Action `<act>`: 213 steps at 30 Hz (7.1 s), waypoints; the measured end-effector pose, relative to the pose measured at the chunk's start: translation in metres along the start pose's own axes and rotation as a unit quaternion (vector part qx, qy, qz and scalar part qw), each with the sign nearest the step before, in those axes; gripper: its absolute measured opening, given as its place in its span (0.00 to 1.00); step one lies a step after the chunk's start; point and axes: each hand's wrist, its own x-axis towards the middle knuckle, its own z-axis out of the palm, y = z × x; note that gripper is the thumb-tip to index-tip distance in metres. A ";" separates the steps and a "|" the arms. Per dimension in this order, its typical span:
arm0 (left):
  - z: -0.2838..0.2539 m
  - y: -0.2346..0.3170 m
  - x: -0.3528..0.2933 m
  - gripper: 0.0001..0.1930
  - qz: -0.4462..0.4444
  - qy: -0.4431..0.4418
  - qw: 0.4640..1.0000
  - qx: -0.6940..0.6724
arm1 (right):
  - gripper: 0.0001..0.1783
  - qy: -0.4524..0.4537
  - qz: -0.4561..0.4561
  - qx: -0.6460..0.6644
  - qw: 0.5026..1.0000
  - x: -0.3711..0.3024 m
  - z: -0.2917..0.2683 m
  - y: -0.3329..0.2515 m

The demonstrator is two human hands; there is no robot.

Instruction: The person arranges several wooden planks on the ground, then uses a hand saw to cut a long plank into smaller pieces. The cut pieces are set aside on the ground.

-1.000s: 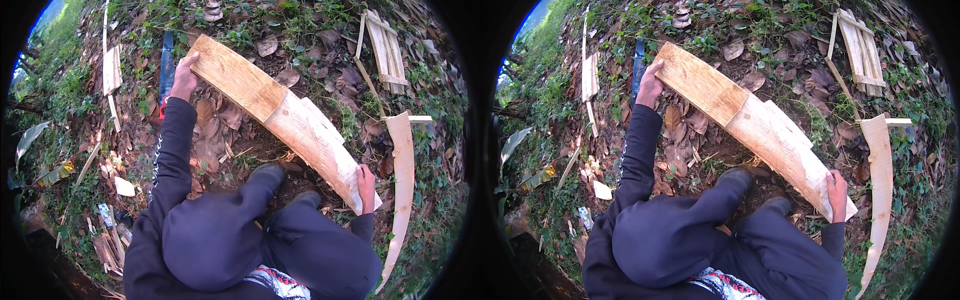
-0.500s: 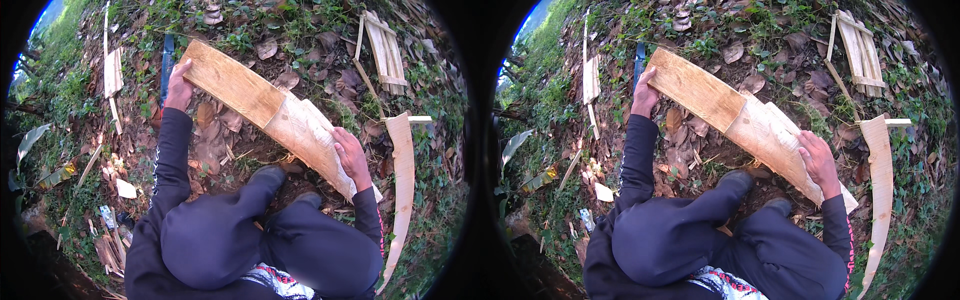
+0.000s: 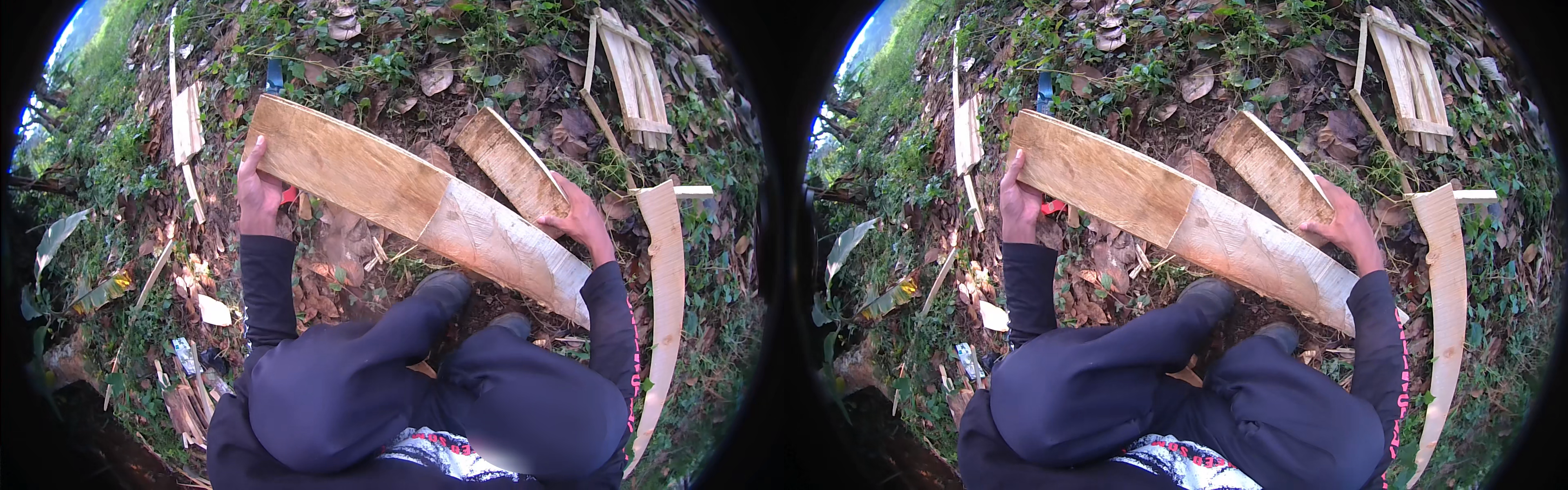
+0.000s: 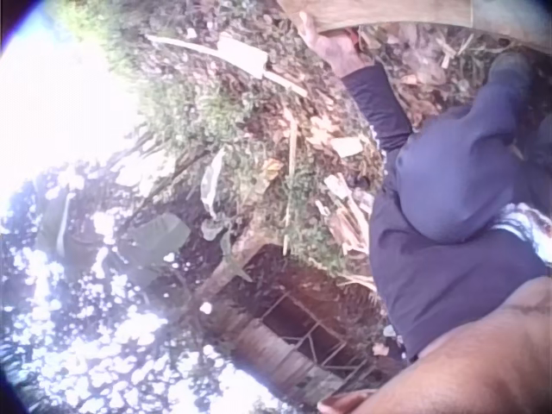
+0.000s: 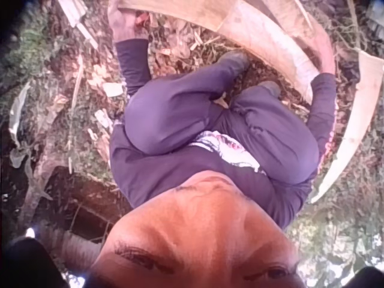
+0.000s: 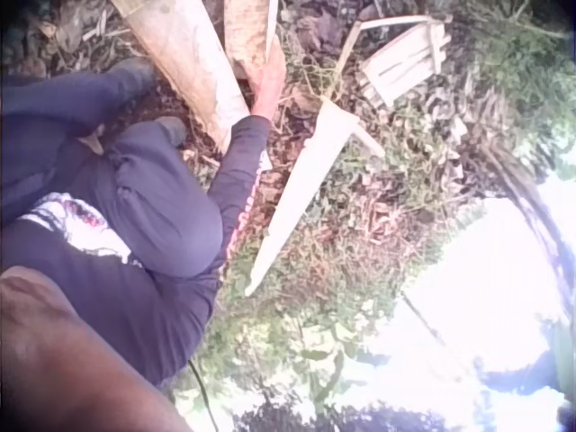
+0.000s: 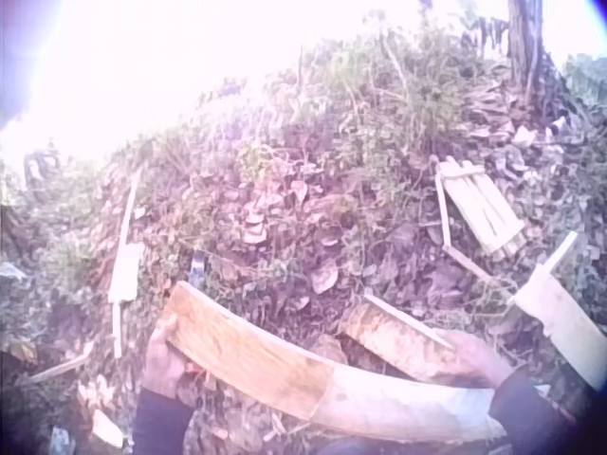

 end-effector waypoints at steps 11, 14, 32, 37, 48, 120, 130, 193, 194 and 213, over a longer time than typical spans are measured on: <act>-0.003 -0.021 0.007 0.23 -0.044 -0.009 0.999 -0.023 | 0.35 -0.064 0.089 0.075 0.991 -0.045 -0.014 0.018; -0.008 -0.041 0.013 0.23 -0.048 -0.020 0.998 -0.038 | 0.26 0.084 0.065 0.020 0.994 -0.071 -0.001 -0.012; 0.026 -0.156 0.114 0.22 -0.131 -0.137 0.981 -0.043 | 0.41 0.174 0.116 -0.114 0.971 -0.137 0.026 -0.004; 0.026 -0.152 0.110 0.23 -0.156 -0.113 0.980 0.044 | 0.40 0.171 0.087 -0.125 0.974 -0.129 0.042 -0.013; 0.015 -0.152 0.111 0.24 -0.131 -0.084 0.983 0.098 | 0.35 0.150 0.074 -0.044 0.985 -0.123 0.038 -0.019; 0.031 -0.043 -0.167 0.16 0.120 -0.020 0.961 0.249 | 0.65 0.132 -0.046 -0.241 0.961 -0.068 0.051 -0.008; 0.130 -0.108 -0.176 0.18 -0.123 -0.174 0.940 0.267 | 0.65 0.114 -0.020 -0.245 0.963 -0.078 0.040 0.003; 0.144 -0.132 -0.170 0.18 -0.051 -0.195 0.859 0.471 | 0.68 0.097 0.010 -0.258 0.961 -0.077 0.061 0.007; 0.143 -0.132 -0.170 0.18 -0.054 -0.194 0.865 0.459 | 0.67 0.100 0.009 -0.258 0.961 -0.076 0.061 0.009; 0.162 -0.126 -0.157 0.14 0.005 -0.208 0.841 0.500 | 0.66 0.116 0.007 -0.254 0.960 -0.080 0.059 -0.004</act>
